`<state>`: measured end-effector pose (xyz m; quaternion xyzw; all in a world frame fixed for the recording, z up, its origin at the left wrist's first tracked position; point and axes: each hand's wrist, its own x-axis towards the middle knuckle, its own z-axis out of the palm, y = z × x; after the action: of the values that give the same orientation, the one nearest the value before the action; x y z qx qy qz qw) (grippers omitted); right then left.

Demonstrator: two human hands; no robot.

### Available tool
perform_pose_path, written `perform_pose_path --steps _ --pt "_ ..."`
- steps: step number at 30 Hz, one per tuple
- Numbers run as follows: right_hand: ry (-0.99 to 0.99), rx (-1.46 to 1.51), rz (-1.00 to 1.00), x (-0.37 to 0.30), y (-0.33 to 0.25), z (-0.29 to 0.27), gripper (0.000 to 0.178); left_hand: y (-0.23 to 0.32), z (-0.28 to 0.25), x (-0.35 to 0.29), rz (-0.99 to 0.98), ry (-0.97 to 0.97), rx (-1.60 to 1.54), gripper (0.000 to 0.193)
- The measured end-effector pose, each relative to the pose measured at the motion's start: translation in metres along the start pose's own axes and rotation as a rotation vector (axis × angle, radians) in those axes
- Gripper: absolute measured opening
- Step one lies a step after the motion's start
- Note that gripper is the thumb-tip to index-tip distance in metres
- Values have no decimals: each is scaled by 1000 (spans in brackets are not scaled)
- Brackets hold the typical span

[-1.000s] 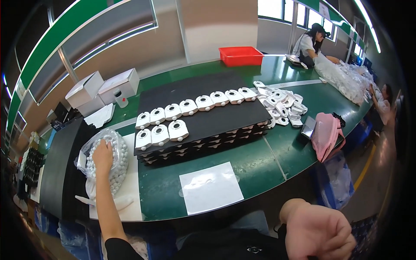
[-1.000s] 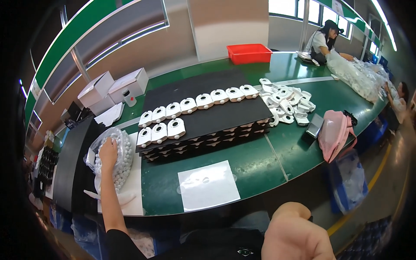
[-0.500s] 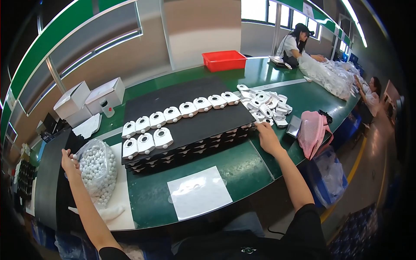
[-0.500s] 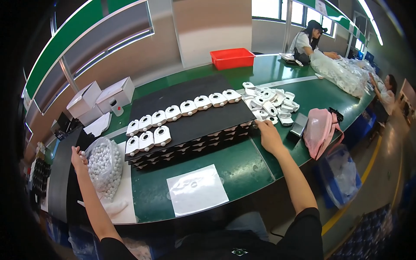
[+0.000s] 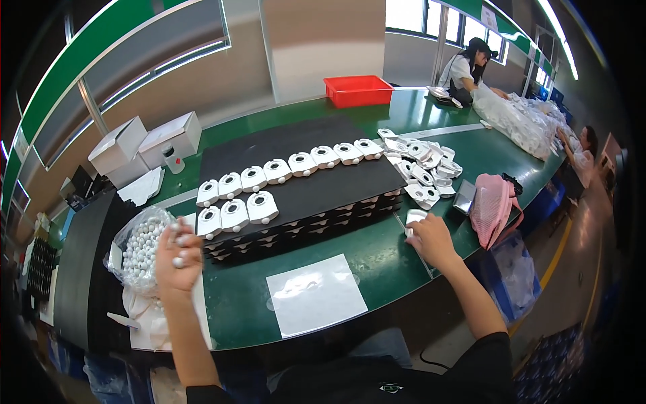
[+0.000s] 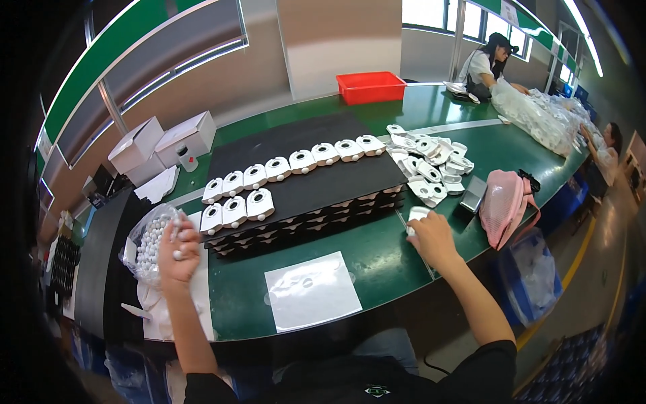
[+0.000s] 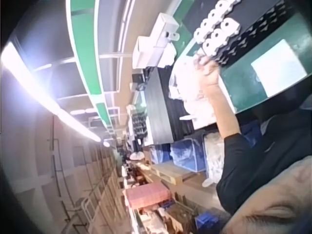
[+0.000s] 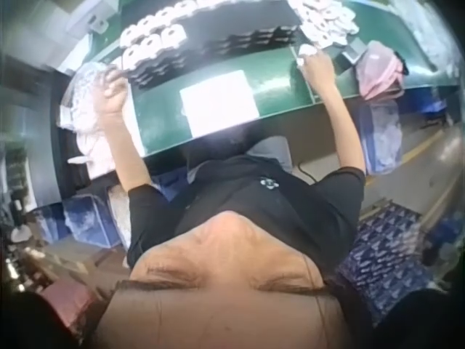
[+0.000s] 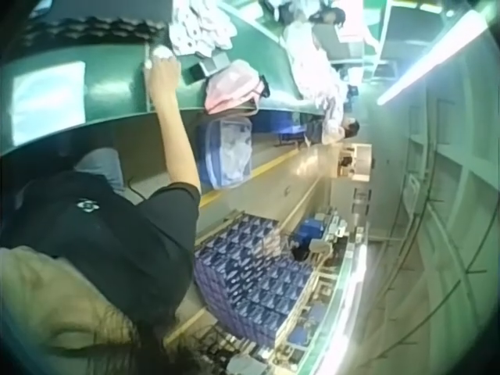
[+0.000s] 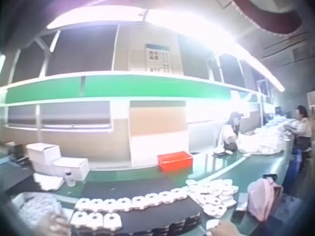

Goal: Assembling LED light components by inserting small white bulbs into plastic housings on a production line.

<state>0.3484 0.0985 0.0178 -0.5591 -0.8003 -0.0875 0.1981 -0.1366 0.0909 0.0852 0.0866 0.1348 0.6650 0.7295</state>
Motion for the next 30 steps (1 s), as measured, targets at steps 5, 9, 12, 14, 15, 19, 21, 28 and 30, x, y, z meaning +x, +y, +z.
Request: perform_pose_path --steps 5,9,12,14,15,19,21,28,30 --pt "-352 370 131 2 -22 -17 26 -92 1 7 -475 -56 120 28" --pt "-259 266 -92 7 -10 -19 33 -133 8 21 -555 28 245 35" --pt "-361 179 -127 6 -5 -17 40 -145 6 31 -548 20 331 37" --pt "-373 105 -57 7 -7 -21 30 -147 -8 37 -551 -2 316 38" --pt "-377 107 -58 9 -5 -25 30 -148 -14 38 -544 -7 323 37" --pt "-542 47 108 20 -8 -53 30 -151 -18 31 -510 -1 427 30" --pt "-466 52 131 18 -4 -50 28 -152 -20 30 -488 -11 486 27" --pt "-206 1179 379 16 -91 -18 13 -150 -25 29 -362 -39 535 26" --pt "-223 1433 353 10 -113 3 14 -150 -23 29 -339 -33 555 24"
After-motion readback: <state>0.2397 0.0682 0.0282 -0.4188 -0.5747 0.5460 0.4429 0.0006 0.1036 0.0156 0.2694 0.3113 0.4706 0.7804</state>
